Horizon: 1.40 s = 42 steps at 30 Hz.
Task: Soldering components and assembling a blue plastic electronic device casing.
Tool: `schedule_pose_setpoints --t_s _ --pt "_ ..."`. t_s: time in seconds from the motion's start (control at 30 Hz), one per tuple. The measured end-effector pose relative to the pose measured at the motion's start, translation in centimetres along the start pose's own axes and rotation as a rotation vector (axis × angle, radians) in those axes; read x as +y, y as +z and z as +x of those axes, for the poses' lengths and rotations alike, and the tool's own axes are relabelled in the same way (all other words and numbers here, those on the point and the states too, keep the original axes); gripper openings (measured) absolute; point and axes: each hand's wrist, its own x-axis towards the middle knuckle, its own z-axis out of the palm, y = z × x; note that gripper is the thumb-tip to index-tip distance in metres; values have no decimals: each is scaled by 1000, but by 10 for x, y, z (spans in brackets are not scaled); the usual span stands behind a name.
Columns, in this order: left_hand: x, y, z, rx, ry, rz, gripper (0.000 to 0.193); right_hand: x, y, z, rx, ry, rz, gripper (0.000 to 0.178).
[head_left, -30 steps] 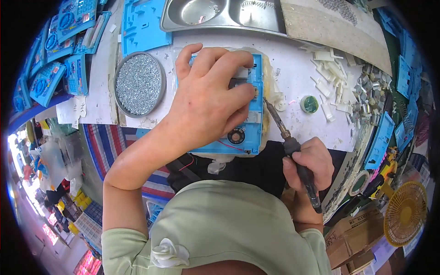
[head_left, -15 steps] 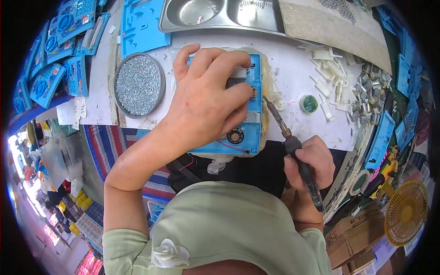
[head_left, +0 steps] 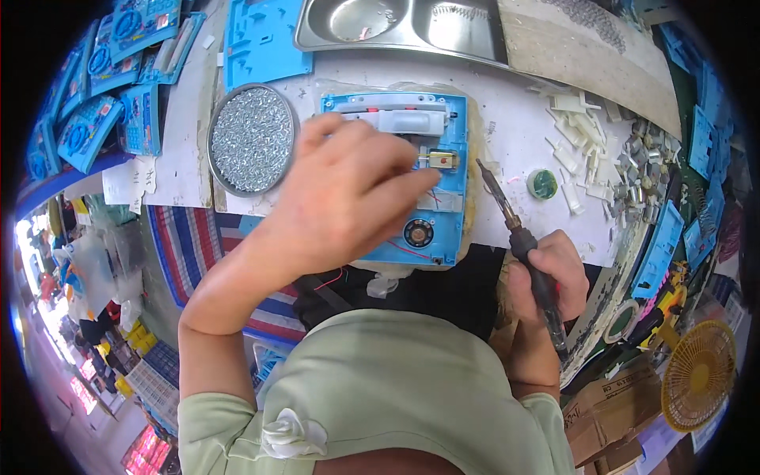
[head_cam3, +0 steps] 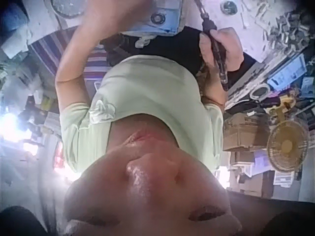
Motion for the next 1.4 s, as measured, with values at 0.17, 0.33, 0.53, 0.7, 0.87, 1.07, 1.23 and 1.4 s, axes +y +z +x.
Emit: schedule_pose_setpoints --t_s 0.17,0.33,0.53,0.7,0.87,1.07,1.23,1.4 --pt "-4 4 1 -70 32 -7 31 -7 -2 6 -25 -23 2 33" --pt "-18 -6 -17 -25 9 -159 26 -6 -9 -1 32 9 -25 32" --pt "-10 -3 -27 208 -695 -768 10 -4 3 8 28 29 52 37" --pt "-3 -3 -5 178 -896 -1125 11 -23 46 53 86 326 288 53" --pt "-5 -2 -4 165 -907 -1184 11 -17 74 95 -69 388 315 54" --pt "-7 -2 -5 107 -888 -1141 11 -10 94 102 -62 389 401 53" --pt "-7 1 -7 176 -861 -1199 9 -9 96 93 12 338 294 52" --pt "-7 -2 -7 139 -919 -1177 8 -6 91 81 -7 112 -8 46"
